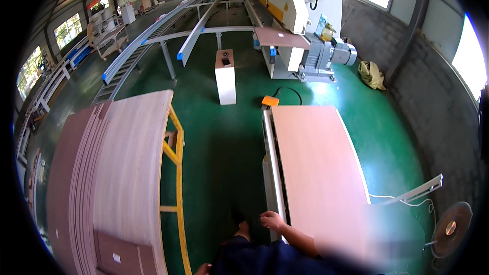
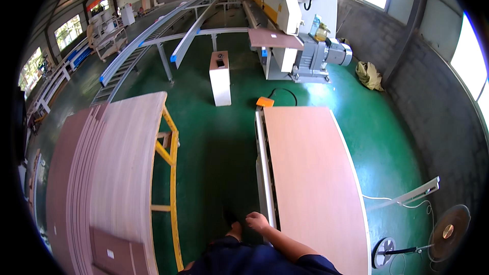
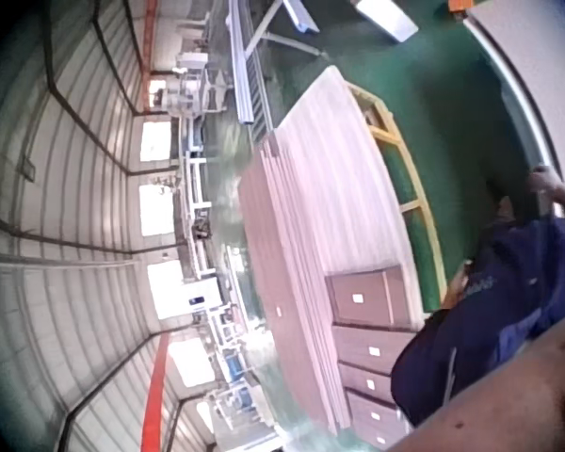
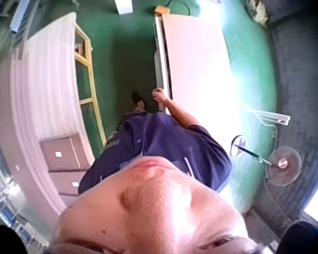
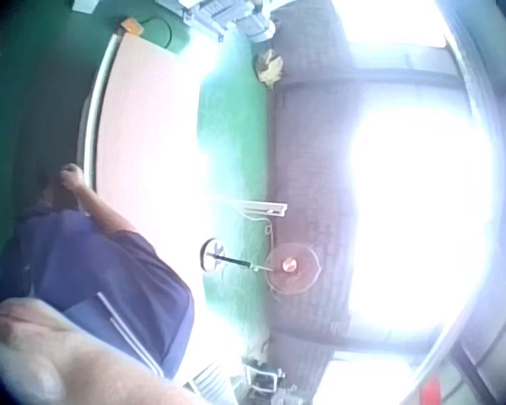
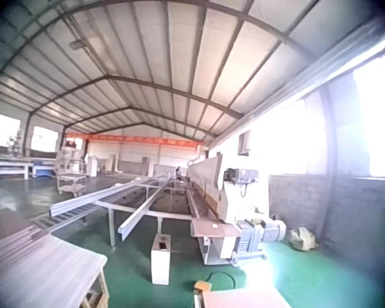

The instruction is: The person picks up wooden panels from a stack one by one and feeds them into a large processing machine.

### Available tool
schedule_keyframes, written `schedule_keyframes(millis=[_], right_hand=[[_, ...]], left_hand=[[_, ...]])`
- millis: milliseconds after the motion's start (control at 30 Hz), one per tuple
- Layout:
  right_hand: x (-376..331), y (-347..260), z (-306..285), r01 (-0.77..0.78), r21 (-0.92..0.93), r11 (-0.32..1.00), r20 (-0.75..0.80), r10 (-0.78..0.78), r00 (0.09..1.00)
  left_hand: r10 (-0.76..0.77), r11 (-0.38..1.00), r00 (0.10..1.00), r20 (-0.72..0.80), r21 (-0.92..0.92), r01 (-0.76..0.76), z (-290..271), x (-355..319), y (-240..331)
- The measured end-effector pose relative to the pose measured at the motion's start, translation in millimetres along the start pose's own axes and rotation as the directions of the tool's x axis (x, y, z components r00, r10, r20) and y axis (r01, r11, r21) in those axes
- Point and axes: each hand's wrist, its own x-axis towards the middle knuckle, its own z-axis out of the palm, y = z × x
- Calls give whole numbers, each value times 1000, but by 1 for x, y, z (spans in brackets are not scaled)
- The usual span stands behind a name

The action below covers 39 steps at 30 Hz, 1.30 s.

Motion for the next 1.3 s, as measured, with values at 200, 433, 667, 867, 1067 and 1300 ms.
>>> schedule_keyframes(millis=[200,433,667,867,1067,1300], right_hand=[[93,-148,-74,77,262,962,-133,-43,990],[274,-332,-182,379,767,518,-256,-295,921],[460,-499,-299,534,739,412,-482,-230,845],[544,-588,-365,559,776,291,-486,-289,825],[580,-630,-388,505,845,177,-448,-281,849],[598,-616,-430,573,802,167,-483,-382,788]], left_hand=[[79,944,991,-106,-312,-108,-74,118,158],[222,813,923,-313,-464,-352,-156,147,328],[-79,852,964,-252,-520,-66,-130,191,321],[-157,831,958,-239,-556,-2,-114,185,430],[-148,783,946,-288,-619,-66,-109,189,502],[-96,722,930,-355,-668,-180,-115,191,514]])
